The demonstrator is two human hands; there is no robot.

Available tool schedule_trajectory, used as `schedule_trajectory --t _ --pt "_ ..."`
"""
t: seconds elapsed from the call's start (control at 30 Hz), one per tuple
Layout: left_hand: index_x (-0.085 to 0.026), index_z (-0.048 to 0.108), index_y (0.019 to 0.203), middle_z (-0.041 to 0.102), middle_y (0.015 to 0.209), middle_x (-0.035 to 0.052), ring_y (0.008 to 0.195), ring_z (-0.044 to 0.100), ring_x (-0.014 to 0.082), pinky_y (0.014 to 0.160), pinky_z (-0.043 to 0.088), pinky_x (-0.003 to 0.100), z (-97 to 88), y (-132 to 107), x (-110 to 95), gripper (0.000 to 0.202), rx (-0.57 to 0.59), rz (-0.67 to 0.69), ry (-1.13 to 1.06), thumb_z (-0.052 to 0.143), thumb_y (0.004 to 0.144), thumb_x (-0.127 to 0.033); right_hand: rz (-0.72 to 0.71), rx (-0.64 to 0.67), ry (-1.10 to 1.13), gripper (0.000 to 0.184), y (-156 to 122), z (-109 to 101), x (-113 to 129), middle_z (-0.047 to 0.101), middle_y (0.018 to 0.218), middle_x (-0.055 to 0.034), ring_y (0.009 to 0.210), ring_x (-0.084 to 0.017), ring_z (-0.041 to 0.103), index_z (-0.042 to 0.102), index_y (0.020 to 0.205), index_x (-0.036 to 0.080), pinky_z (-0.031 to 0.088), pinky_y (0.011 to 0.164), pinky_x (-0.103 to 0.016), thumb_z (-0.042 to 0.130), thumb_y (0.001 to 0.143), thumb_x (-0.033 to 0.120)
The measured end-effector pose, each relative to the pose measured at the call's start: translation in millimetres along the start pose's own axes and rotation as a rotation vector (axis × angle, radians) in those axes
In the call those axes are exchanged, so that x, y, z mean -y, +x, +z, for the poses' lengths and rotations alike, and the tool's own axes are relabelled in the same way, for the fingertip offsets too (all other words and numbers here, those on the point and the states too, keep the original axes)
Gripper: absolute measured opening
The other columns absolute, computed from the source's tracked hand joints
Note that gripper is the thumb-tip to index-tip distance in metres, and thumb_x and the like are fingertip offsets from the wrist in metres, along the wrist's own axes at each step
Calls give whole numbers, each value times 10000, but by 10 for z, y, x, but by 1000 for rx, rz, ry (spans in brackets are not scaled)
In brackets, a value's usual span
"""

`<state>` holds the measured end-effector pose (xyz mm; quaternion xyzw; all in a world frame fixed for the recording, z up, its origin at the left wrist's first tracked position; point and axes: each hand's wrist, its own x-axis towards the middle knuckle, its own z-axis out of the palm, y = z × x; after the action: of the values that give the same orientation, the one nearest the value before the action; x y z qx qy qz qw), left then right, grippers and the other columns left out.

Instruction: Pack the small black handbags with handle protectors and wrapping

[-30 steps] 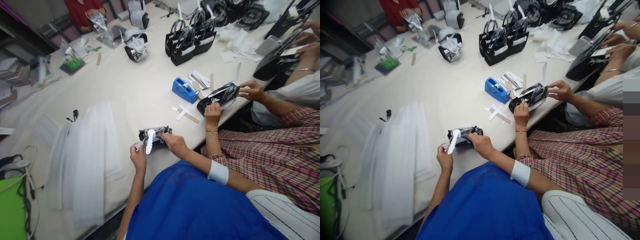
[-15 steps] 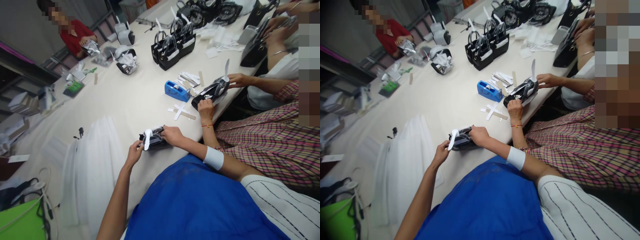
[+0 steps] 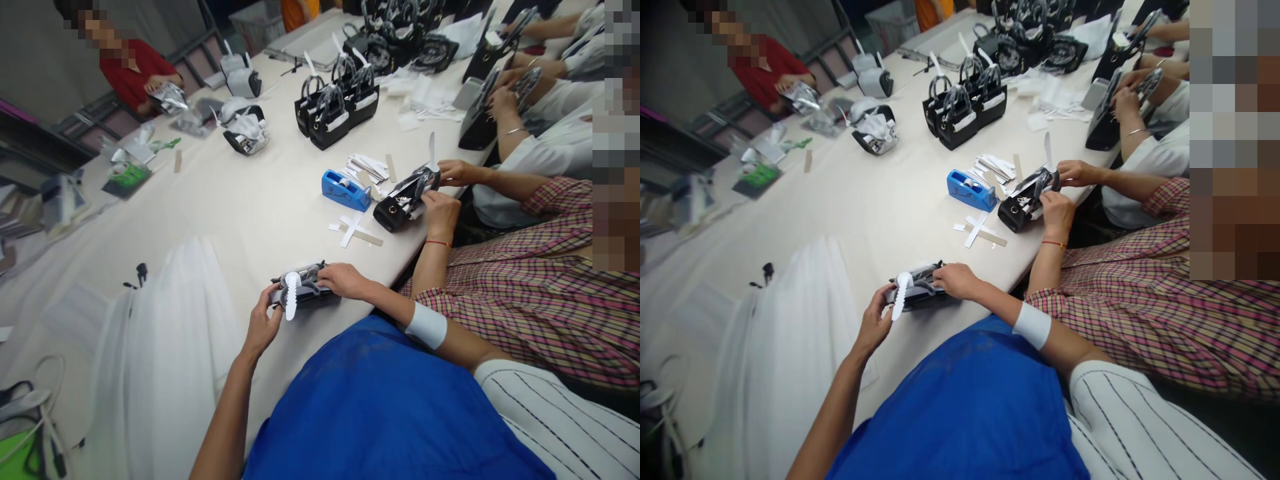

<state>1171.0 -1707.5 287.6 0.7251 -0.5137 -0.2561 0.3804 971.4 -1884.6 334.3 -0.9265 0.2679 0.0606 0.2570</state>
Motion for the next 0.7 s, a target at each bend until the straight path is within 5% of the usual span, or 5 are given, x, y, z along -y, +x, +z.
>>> schedule_trajectory --t 0.3,0.5,0.7 --pt "-210 622 1123 635 1117 74 1044 584 191 936 451 329 -80 -30 87 256 102 157 98 499 900 -245 67 104 101 221 -8 48 97 730 906 -63 843 -195 653 687 890 199 379 645 -240 488 918 290" --pt "-202 623 872 643 802 17 742 592 157 714 456 279 -43 -140 124 149 155 33 172 495 902 -272 102 121 165 181 -229 198 196 724 836 -74 764 -176 649 641 890 156 368 627 -238 466 909 199" --pt "-212 575 896 608 839 17 771 568 163 719 437 283 5 -352 103 115 116 -11 237 491 902 -290 77 80 155 162 -561 347 227 710 859 -61 768 -179 643 568 1006 189 302 601 -247 435 967 273"
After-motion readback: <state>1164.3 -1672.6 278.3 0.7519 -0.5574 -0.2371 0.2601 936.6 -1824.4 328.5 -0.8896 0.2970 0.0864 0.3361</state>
